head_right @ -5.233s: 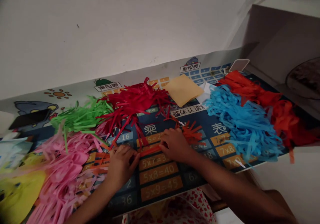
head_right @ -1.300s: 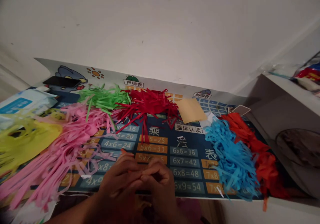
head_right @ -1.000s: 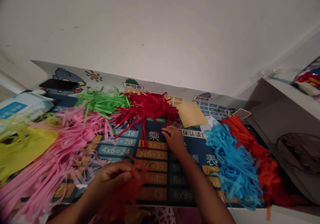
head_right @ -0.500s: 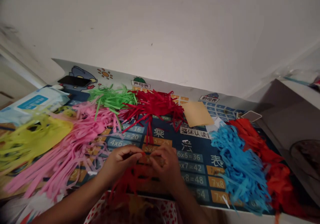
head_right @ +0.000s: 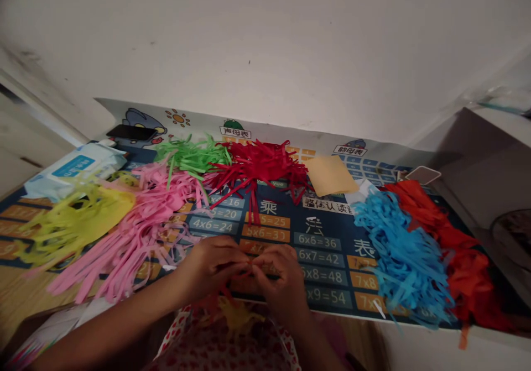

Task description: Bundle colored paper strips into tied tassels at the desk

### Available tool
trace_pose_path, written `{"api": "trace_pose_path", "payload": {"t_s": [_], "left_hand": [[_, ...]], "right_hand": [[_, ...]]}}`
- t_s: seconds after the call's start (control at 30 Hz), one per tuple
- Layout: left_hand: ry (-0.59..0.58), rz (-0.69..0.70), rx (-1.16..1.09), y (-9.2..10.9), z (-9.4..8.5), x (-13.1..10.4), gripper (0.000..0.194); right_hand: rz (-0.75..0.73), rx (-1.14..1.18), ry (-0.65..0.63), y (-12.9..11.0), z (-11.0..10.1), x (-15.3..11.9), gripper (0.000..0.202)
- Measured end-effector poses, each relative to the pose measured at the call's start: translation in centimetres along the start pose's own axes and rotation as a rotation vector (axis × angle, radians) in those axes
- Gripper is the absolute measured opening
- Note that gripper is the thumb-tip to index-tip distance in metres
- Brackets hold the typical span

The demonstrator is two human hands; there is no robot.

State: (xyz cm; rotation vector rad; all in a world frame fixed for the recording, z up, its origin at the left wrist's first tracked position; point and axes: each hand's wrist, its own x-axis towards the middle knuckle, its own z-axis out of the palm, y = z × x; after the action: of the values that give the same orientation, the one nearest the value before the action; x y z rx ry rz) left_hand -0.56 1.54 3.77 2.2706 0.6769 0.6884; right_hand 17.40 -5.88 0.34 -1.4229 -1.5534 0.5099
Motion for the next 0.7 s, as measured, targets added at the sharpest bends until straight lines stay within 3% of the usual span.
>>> {"api": "trace_pose_path", "payload": {"t_s": [0.13, 0.3, 0.47, 0.7], "left_hand": [[-0.070, 0.055, 0.097, 0.5, -0.7, 0.1, 0.028], [-0.070, 0.033, 0.153, 0.3, 0.0, 0.1, 0.020], [-0.113, 0.112, 0.245, -0.8, 1.1, -0.2, 0.020], [-0.068, -0.159, -0.056, -0.8, 0.6, -0.2, 0.012]], "right_hand": [[0.103, 0.077, -0.073, -0.1, 0.2, -0.2, 0.009], [-0.006, -0.045, 0.001, -0.1, 0.2, -0.3, 0.008], [0.042, -0.038, -0.082, 0.2, 0.1, -0.1, 0.007], [0.151, 0.004, -0.161, 0.7, -0.2, 0.4, 0.008]]}}
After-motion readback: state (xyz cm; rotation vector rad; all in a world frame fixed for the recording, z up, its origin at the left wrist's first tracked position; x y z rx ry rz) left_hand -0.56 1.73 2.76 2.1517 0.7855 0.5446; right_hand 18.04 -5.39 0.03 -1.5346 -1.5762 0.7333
